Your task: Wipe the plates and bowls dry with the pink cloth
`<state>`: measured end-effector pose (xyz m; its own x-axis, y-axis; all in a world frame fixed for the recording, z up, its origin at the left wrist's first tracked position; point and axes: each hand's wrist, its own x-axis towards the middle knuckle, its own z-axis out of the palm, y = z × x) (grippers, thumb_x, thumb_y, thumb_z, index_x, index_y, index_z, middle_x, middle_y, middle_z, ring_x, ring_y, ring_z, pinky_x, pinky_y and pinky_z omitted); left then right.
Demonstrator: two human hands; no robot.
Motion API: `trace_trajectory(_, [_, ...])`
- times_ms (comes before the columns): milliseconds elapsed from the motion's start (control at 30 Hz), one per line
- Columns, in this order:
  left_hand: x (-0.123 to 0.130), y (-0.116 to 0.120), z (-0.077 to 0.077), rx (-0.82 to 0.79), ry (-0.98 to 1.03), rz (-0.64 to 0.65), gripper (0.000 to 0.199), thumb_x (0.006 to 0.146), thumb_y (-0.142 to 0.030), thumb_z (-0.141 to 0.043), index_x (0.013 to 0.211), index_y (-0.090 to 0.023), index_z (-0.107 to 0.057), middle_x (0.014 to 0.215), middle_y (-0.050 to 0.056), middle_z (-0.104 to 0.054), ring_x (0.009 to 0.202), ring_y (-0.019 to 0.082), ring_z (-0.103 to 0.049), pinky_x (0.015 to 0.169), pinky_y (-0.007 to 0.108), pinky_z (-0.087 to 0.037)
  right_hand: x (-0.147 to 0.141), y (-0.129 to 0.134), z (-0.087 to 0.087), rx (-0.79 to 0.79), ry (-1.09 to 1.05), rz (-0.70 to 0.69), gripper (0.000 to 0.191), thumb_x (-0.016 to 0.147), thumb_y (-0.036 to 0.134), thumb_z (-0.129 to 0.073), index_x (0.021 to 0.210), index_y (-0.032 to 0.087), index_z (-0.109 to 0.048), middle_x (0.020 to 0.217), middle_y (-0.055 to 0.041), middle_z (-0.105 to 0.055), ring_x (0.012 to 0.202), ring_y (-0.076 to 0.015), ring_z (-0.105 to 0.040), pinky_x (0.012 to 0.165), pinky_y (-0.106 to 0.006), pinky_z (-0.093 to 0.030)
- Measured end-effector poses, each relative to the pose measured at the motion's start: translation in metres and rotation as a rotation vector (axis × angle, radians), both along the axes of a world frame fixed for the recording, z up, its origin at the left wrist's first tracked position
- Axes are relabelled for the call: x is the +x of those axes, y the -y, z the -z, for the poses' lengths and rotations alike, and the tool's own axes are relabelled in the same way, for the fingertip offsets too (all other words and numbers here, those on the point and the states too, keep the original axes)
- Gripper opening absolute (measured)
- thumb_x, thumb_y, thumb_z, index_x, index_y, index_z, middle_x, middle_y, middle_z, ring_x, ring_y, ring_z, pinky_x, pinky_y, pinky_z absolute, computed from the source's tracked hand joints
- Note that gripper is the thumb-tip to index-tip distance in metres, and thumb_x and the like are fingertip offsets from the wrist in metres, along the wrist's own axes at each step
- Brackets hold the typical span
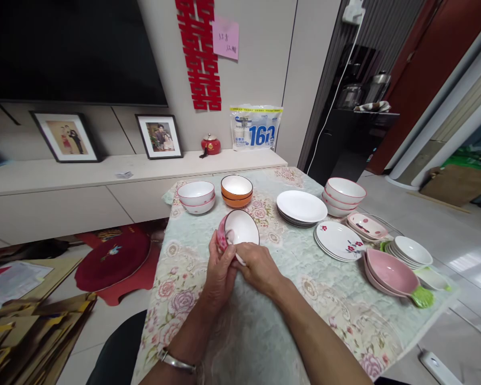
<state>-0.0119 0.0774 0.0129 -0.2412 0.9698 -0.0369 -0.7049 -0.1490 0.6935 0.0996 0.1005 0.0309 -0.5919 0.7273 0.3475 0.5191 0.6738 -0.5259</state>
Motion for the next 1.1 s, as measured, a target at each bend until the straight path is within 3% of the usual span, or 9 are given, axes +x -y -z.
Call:
trace_trajectory(133, [-0.002, -0.001, 0.003, 0.006, -0.021, -0.025, 0.084, 0.073, -0.032, -0.079, 0.145, -0.024, -0.036, 0.143, 0.012, -0.053, 0.130, 0.027, -0.052, 0.105, 0.034, -0.044, -0.006, 0.003, -0.002, -0.114, -0.192, -0.038, 0.007, 0.093, 0.025, -0.055, 0.093, 0.020, -0.059, 0.091, -0.0027, -0.065, 0.080, -0.0156, -0.059, 0.072, -0.025, -0.046])
trace_trajectory(233, [-0.005, -0.001, 0.000, -0.037, -0.001, -0.021, 0.080, 0.074, -0.035, -0.078, 0.143, -0.024, -0.038, 0.142, 0.013, -0.053, 0.127, 0.028, -0.055, 0.102, 0.037, -0.047, -0.002, 0.002, -0.006, -0.026, 0.025, -0.120, 0.030, 0.086, 0.011, -0.056, 0.113, 0.021, -0.058, 0.116, -0.0076, -0.064, 0.105, -0.0203, -0.058, 0.097, -0.037, -0.042])
trace_trajectory(333, [-0.005, -0.002, -0.003, -0.080, 0.002, 0.019, 0.081, 0.075, -0.038, -0.077, 0.144, -0.023, -0.037, 0.140, 0.015, -0.055, 0.123, 0.030, -0.057, 0.100, 0.040, -0.049, 0.005, 0.000, -0.008, 0.096, 0.271, -0.011, 0.043, 0.084, 0.002, -0.048, 0.120, 0.022, -0.058, 0.124, -0.0102, -0.062, 0.119, -0.0246, -0.052, 0.112, -0.055, -0.022])
trace_trajectory(433, [-0.002, -0.001, -0.002, -0.066, -0.015, -0.012, 0.081, 0.074, -0.037, -0.078, 0.143, -0.022, -0.038, 0.140, 0.014, -0.055, 0.127, 0.029, -0.054, 0.104, 0.038, -0.046, 0.004, 0.000, -0.006, 0.073, 0.244, 0.010, 0.031, 0.087, 0.004, -0.047, 0.110, 0.019, -0.063, 0.112, -0.0100, -0.066, 0.109, -0.0232, -0.057, 0.103, -0.045, -0.036])
trace_trajectory(567, [-0.001, -0.001, 0.001, -0.006, 0.004, -0.022, 0.078, 0.075, -0.034, -0.077, 0.142, -0.023, -0.040, 0.141, 0.012, -0.054, 0.130, 0.027, -0.052, 0.105, 0.035, -0.044, -0.005, 0.003, -0.004, -0.121, -0.128, -0.040, 0.008, 0.093, 0.021, -0.054, 0.095, 0.019, -0.061, 0.090, -0.0029, -0.066, 0.083, -0.0171, -0.061, 0.075, -0.027, -0.046])
trace_trajectory(667, [-0.003, -0.002, 0.000, 0.006, 0.007, -0.017, 0.074, 0.075, -0.035, -0.077, 0.139, -0.022, -0.043, 0.137, 0.012, -0.057, 0.127, 0.029, -0.054, 0.105, 0.038, -0.044, -0.006, 0.004, -0.006, -0.188, -0.225, -0.090, 0.010, 0.090, 0.020, -0.056, 0.100, 0.019, -0.058, 0.095, -0.0019, -0.064, 0.084, -0.0166, -0.060, 0.075, -0.026, -0.047])
trace_trajectory(867, [-0.005, -0.004, -0.001, -0.048, 0.052, 0.009, 0.073, 0.075, -0.037, -0.077, 0.139, -0.022, -0.046, 0.131, 0.013, -0.061, 0.118, 0.028, -0.060, 0.098, 0.039, -0.049, 0.004, -0.002, -0.007, 0.109, 0.277, -0.040, 0.038, 0.081, 0.003, -0.051, 0.115, 0.019, -0.060, 0.120, -0.0115, -0.062, 0.119, -0.0247, -0.051, 0.106, -0.046, -0.032])
trace_trajectory(1000, [-0.005, -0.003, -0.003, -0.047, 0.094, 0.069, 0.071, 0.078, -0.044, -0.073, 0.142, -0.026, -0.046, 0.133, 0.010, -0.061, 0.116, 0.025, -0.062, 0.093, 0.035, -0.052, 0.007, -0.002, -0.008, 0.082, 0.237, -0.008, 0.013, 0.092, 0.018, -0.053, 0.098, 0.018, -0.064, 0.101, -0.0094, -0.067, 0.097, -0.0214, -0.058, 0.087, -0.034, -0.043])
trace_trajectory(1100, [-0.005, -0.002, -0.006, -0.097, 0.146, 0.136, 0.060, 0.085, -0.048, -0.064, 0.139, -0.025, -0.051, 0.138, 0.009, -0.059, 0.117, 0.026, -0.061, 0.093, 0.036, -0.053, 0.010, -0.001, -0.012, -0.098, -0.070, -0.031, 0.020, 0.091, 0.035, -0.059, 0.080, 0.019, -0.063, 0.082, -0.0036, -0.066, 0.077, -0.0175, -0.059, 0.071, -0.027, -0.043])
